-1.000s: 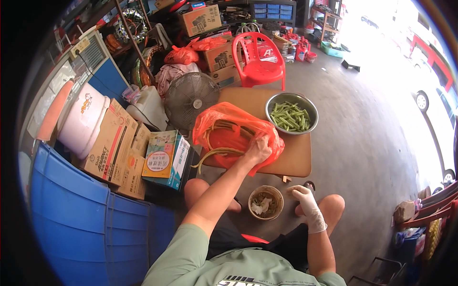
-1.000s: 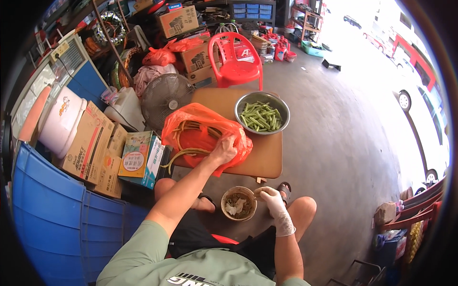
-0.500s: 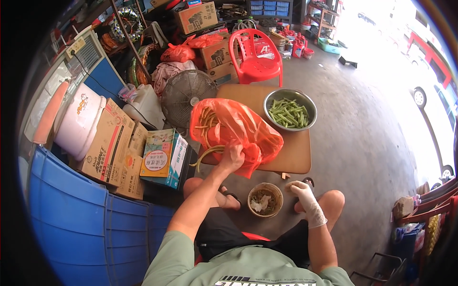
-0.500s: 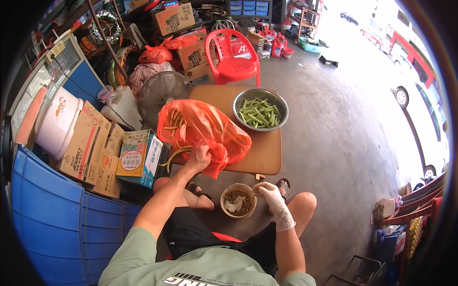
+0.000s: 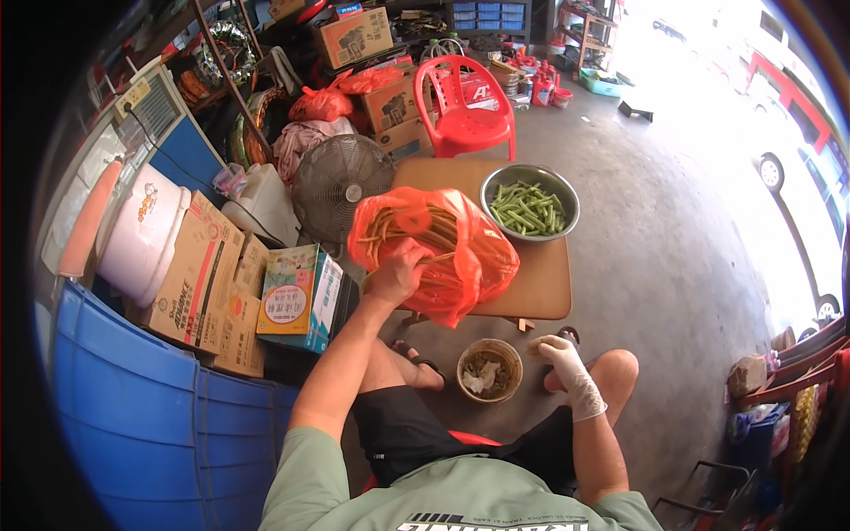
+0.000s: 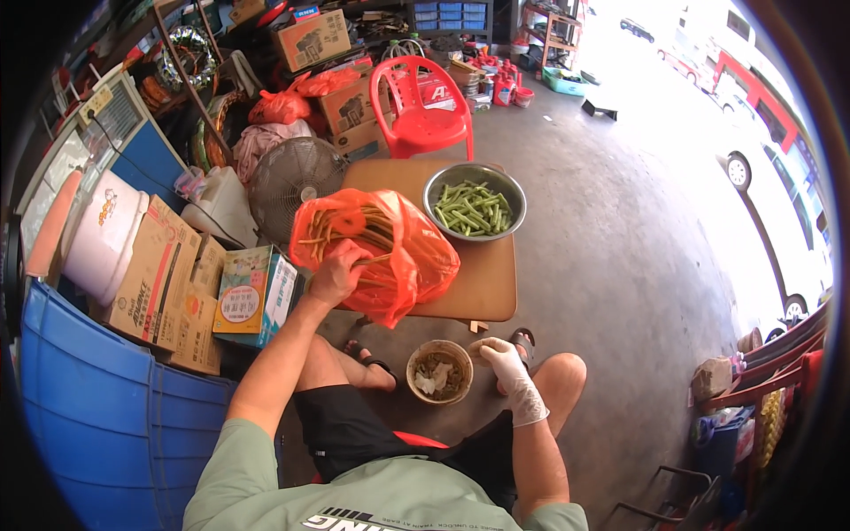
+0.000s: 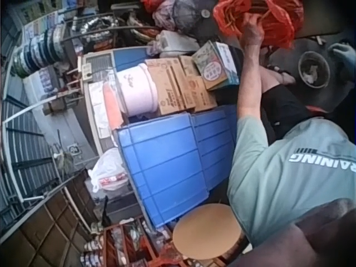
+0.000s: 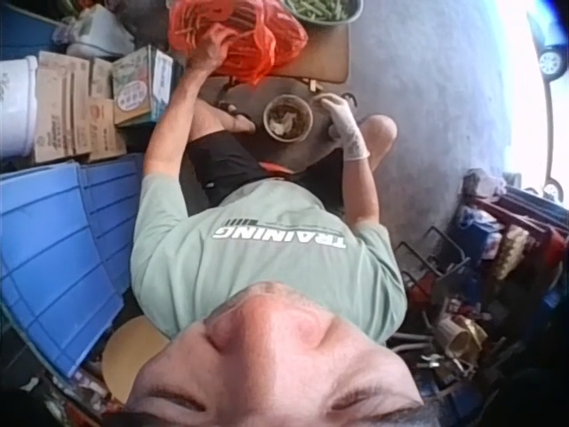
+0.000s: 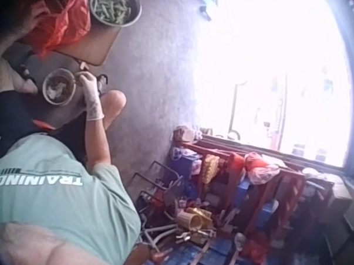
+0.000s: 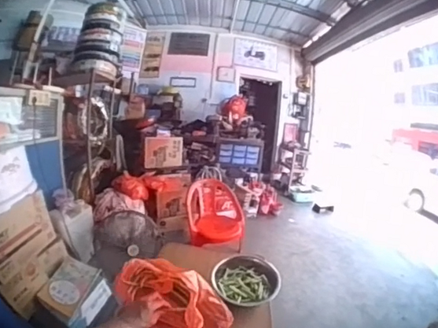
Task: The person snaps green beans by hand, placing the pieces into a bowl and discarding the ends into a separate container.
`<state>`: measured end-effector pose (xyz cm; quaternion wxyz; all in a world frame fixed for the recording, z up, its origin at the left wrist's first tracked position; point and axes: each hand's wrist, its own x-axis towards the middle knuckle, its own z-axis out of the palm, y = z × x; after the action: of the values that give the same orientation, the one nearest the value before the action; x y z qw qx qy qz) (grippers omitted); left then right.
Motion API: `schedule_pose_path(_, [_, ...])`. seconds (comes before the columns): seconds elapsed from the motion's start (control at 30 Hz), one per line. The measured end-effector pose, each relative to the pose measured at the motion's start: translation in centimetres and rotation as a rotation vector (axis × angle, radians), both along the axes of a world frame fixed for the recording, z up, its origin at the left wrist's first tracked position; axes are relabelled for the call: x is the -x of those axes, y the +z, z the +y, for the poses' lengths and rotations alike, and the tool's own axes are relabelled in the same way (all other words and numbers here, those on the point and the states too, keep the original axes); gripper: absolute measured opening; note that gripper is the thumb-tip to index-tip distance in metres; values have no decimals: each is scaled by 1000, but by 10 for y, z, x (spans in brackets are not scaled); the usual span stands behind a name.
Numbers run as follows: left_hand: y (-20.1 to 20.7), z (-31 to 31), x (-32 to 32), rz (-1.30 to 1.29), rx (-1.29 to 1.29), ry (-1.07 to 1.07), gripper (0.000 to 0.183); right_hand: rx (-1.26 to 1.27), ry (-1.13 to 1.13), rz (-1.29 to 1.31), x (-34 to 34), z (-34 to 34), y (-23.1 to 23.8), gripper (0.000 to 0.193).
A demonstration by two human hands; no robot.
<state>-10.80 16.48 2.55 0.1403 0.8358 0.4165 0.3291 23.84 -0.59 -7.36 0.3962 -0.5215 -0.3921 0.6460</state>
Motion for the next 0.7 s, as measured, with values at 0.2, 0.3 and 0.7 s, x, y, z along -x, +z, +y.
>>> schedule_pose_path(0.2, [46, -30, 20, 30, -86, 26, 14, -15, 23, 3, -1, 2, -2, 25])
schedule_pose_path(0.3, [70, -53, 24, 29, -52, 11, 12, -85, -11, -40, 11, 2, 12, 27])
schedule_pose_path(0.7, [72, -150, -45, -62, 184, -214, 14, -252, 94, -45, 84, -7, 130, 19])
